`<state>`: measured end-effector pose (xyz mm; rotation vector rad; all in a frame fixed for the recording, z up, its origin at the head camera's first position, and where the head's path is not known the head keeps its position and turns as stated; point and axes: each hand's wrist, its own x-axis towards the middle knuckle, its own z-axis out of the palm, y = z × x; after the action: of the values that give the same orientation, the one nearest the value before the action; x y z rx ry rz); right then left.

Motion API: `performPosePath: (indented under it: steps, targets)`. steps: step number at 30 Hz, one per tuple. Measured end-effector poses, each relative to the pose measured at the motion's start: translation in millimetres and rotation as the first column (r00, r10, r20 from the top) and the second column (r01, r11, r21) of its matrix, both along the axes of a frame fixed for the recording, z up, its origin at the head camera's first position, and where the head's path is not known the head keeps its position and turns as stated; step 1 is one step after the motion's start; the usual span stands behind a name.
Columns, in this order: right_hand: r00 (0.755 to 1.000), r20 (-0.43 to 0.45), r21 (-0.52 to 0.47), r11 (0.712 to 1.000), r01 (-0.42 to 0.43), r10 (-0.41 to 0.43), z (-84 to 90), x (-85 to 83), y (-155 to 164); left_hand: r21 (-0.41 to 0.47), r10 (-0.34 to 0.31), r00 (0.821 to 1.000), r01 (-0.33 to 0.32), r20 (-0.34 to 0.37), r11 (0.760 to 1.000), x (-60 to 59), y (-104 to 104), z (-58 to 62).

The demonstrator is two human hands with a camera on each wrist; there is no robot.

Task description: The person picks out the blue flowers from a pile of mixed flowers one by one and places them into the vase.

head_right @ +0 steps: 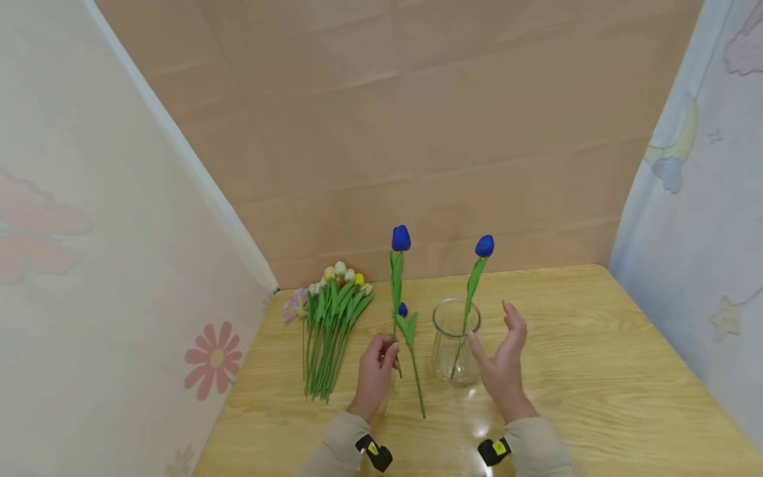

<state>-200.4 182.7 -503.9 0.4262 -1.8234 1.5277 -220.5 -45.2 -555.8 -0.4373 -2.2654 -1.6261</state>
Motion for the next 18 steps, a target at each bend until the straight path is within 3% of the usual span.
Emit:
performPosePath:
  steps: [2, 4, 5, 7, 9, 12, 15, 18]
  targets:
    - [0.984, -0.176, 0.028, 0.999, 0.045, -0.039, 14.8, -2.2, -12.8, -0.009, 0.003, 1.000, -0.003, -0.020, 1.000, -0.2, -0.6, 0.3]
    - [0.974, -0.227, 0.085, 0.995, 0.046, -0.026, 27.9, -4.1, -26.5, -0.012, 0.003, 0.999, -0.003, -0.037, 1.000, -0.2, -0.8, 1.5]
    - [0.978, -0.206, 0.114, 0.993, 0.030, -0.006, 33.4, -4.2, -33.6, -0.014, 0.002, 0.999, -0.003, -0.048, 1.000, -0.1, -0.7, 2.4]
    - [0.996, -0.084, 0.182, 0.983, -0.021, 0.036, 42.8, -3.9, -48.0, -0.017, -0.001, 0.998, 0.000, -0.066, 1.000, -0.1, -0.1, 3.6]
    - [0.992, 0.102, 0.226, 0.969, -0.101, 0.079, 48.4, -4.5, -61.0, -0.021, -0.007, 0.997, 0.005, -0.076, 1.000, 0.0, 0.7, 3.9]
    - [0.929, 0.345, 0.206, 0.955, -0.211, 0.131, 51.4, -7.2, -76.1, -0.033, -0.016, 0.997, 0.014, -0.075, 0.999, 0.3, 2.3, 1.4]
    - [0.880, 0.454, 0.167, 0.958, -0.235, 0.137, 50.8, -9.3, -84.6, -0.060, -0.029, 0.998, 0.026, -0.061, 0.998, 2.3, 3.3, 0.0]
    - [0.886, 0.451, 0.167, 0.964, -0.206, 0.111, 49.2, -10.3, -87.2, -0.096, -0.036, 0.997, 0.030, -0.065, 0.995, 3.8, 3.4, 0.2]
